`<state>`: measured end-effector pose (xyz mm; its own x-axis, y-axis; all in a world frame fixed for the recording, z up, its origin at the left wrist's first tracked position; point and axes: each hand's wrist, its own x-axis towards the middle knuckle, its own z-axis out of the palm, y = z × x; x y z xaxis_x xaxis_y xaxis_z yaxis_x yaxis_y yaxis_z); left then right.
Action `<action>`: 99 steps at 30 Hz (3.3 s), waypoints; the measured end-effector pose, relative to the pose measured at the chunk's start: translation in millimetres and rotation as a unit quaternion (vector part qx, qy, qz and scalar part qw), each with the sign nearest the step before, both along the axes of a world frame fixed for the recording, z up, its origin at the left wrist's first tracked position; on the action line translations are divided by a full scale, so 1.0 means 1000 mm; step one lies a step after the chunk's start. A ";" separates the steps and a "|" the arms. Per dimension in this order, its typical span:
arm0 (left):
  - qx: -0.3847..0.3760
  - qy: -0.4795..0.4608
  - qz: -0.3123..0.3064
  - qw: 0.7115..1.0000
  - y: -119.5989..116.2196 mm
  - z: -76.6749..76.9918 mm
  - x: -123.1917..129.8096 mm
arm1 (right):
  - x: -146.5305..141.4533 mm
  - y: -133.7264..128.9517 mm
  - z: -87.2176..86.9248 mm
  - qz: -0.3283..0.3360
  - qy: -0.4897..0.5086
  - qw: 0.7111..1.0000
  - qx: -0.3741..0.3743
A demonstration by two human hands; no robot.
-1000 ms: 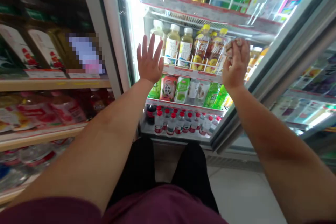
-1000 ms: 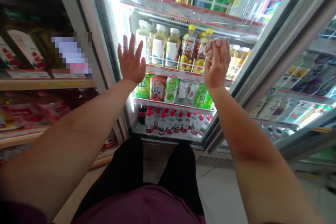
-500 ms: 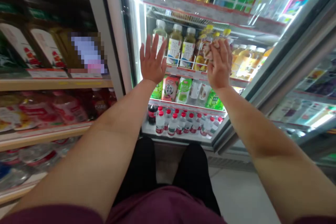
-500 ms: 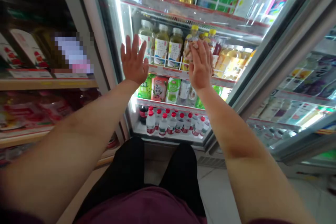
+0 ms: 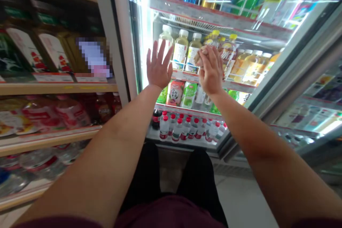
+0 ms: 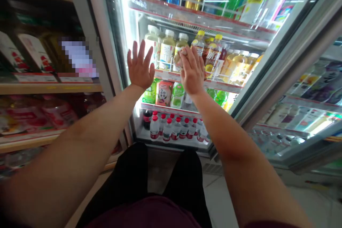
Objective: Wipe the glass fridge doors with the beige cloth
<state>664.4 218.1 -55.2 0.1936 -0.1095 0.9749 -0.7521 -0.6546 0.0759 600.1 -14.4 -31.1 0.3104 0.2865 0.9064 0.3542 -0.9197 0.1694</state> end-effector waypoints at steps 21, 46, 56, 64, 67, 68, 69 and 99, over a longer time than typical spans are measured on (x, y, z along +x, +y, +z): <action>0.025 -0.050 0.067 0.996 0.003 -0.003 0.011 | 0.002 0.043 -0.001 0.028 -0.005 0.999 -0.042; 0.172 -0.150 0.023 0.973 -0.038 -0.030 -0.036 | -0.013 -0.050 -0.005 0.006 0.000 0.996 -0.084; 0.074 -0.136 0.058 0.986 -0.053 -0.004 -0.031 | -0.010 -0.115 -0.006 -0.146 -0.095 0.984 0.030; 0.057 -0.146 0.054 0.986 -0.020 0.006 -0.012 | -0.007 -0.117 -0.014 -0.138 -0.118 0.983 0.035; 0.120 -0.156 0.080 0.977 -0.022 -0.016 -0.009 | -0.005 -0.116 -0.015 -0.137 -0.110 0.984 0.036; 0.125 -0.161 0.080 0.976 -0.021 -0.015 -0.007 | -0.005 -0.116 -0.015 -0.137 -0.111 0.984 0.035; 0.118 -0.162 0.079 0.977 -0.021 -0.009 -0.006 | -0.005 -0.115 -0.015 -0.138 -0.113 0.983 0.035; 0.043 -0.158 0.087 0.983 0.026 0.039 0.000 | -0.006 -0.112 -0.016 -0.138 -0.087 0.985 0.048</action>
